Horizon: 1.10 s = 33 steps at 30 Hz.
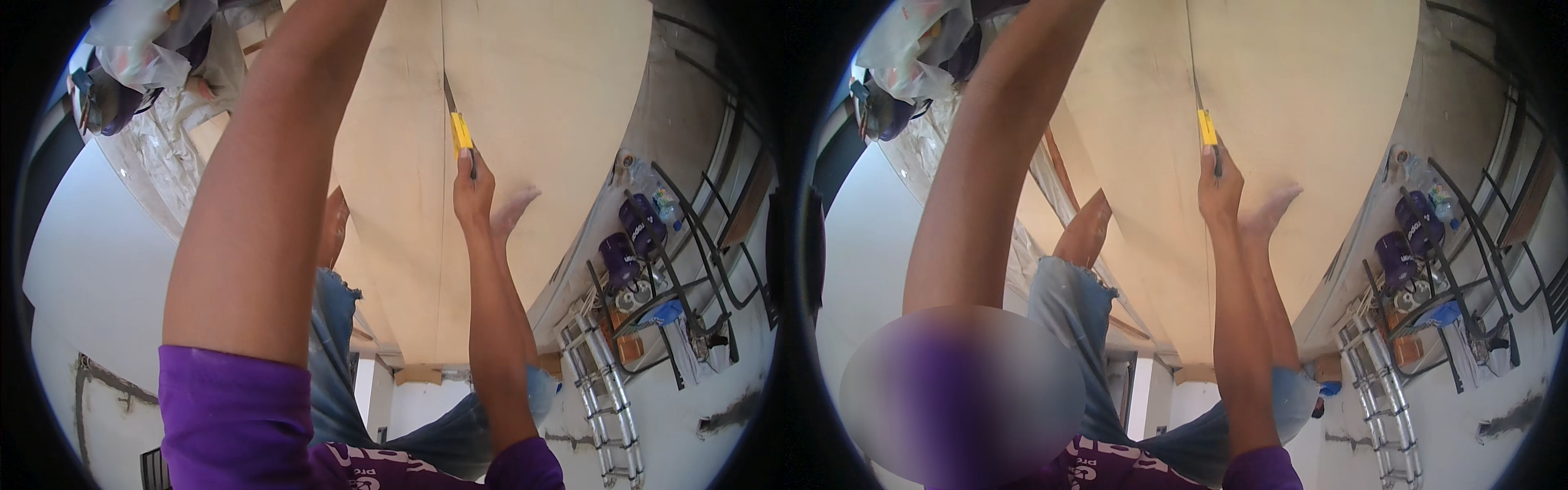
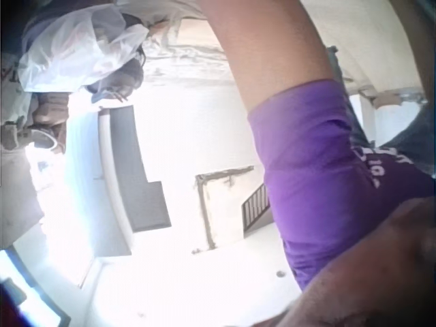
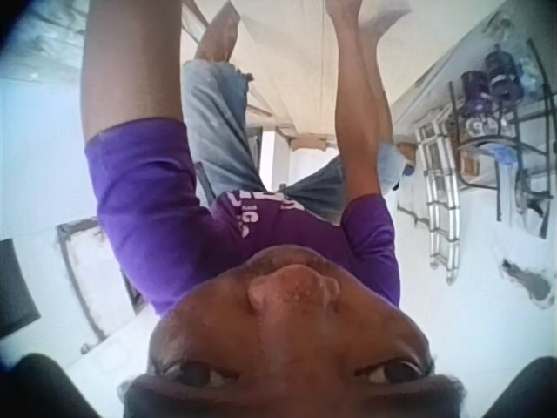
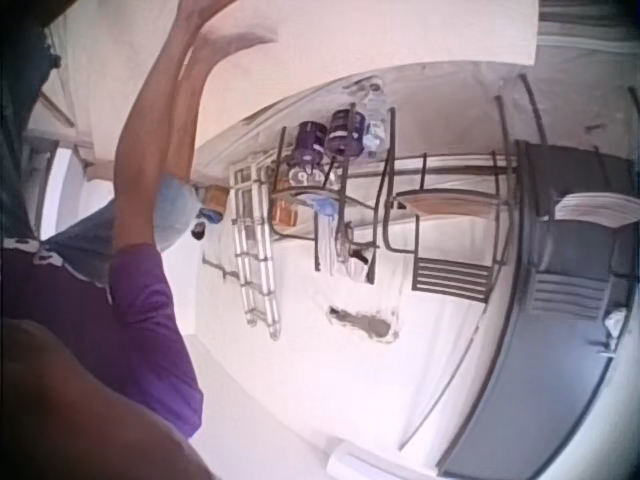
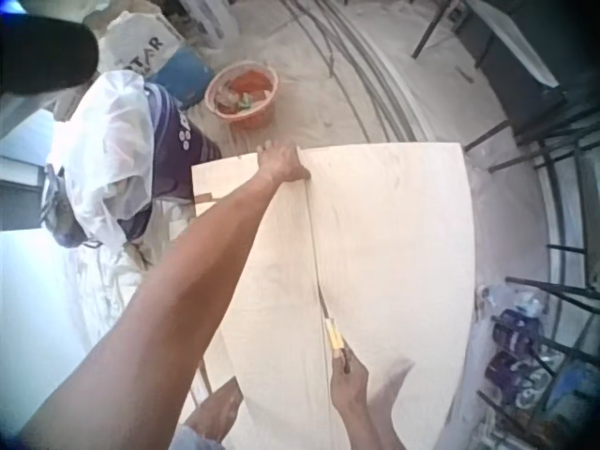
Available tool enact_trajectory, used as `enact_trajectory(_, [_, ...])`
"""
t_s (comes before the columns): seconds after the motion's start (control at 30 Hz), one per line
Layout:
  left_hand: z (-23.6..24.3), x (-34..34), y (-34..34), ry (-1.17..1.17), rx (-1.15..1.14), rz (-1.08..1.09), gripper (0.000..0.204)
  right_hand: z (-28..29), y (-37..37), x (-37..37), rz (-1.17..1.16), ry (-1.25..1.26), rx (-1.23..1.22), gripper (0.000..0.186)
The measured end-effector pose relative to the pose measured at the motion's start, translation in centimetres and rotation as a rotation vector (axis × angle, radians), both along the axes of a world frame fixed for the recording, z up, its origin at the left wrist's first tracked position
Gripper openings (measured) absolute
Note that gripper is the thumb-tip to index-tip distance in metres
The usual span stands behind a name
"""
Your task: The person uses a hand saw to cut a large wooden board placed on the floor. They stand barefoot on the board to hold it steady while sawing along a marked line. The person pauses briefly to pick up a pair of pliers before resuming the cutting process.
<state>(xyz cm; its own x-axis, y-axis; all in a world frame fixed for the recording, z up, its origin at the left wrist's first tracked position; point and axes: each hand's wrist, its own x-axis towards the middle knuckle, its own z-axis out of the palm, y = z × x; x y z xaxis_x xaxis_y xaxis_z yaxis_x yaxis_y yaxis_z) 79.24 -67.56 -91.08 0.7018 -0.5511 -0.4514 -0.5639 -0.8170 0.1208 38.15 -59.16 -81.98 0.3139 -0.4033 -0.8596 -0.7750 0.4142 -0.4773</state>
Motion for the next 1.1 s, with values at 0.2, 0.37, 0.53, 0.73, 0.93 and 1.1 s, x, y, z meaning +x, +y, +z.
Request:
enact_trajectory(0.2, [-1.2, -0.5, 1.9, 0.011, 0.009, 0.072, 0.083, 15.0, 3.9, -14.7, 0.12, 0.259, 0.002, 0.043])
enact_trajectory(0.37, [1.7, -1.2, -0.6, 0.078, 0.048, 0.049, 0.076, 4.7, 2.4, -5.3, 0.212, -0.211, -0.548, 0.041])
enact_trajectory(0.53, [-2.9, -0.6, 0.9, -0.096, 0.015, 0.023, 0.076, 2.2, 1.8, -2.4, 0.166, 0.076, -0.145, 0.041])
enact_trajectory(0.73, [-1.5, -0.1, 1.5, -0.064, 0.034, 0.057, 0.071, 13.2, 4.8, -14.0, 0.135, 0.073, -0.087, 0.045])
enact_trajectory(0.93, [-2.6, -0.6, 0.1, -0.086, -0.047, 0.027, 0.072, 0.2, 0.6, -1.0, 0.165, -0.004, -0.21, 0.037])
enact_trajectory(1.1, [-2.3, -0.3, 1.3, -0.066, -0.047, 0.037, 0.073, 5.8, 4.5, -10.8, 0.17, -0.071, -0.267, 0.046])
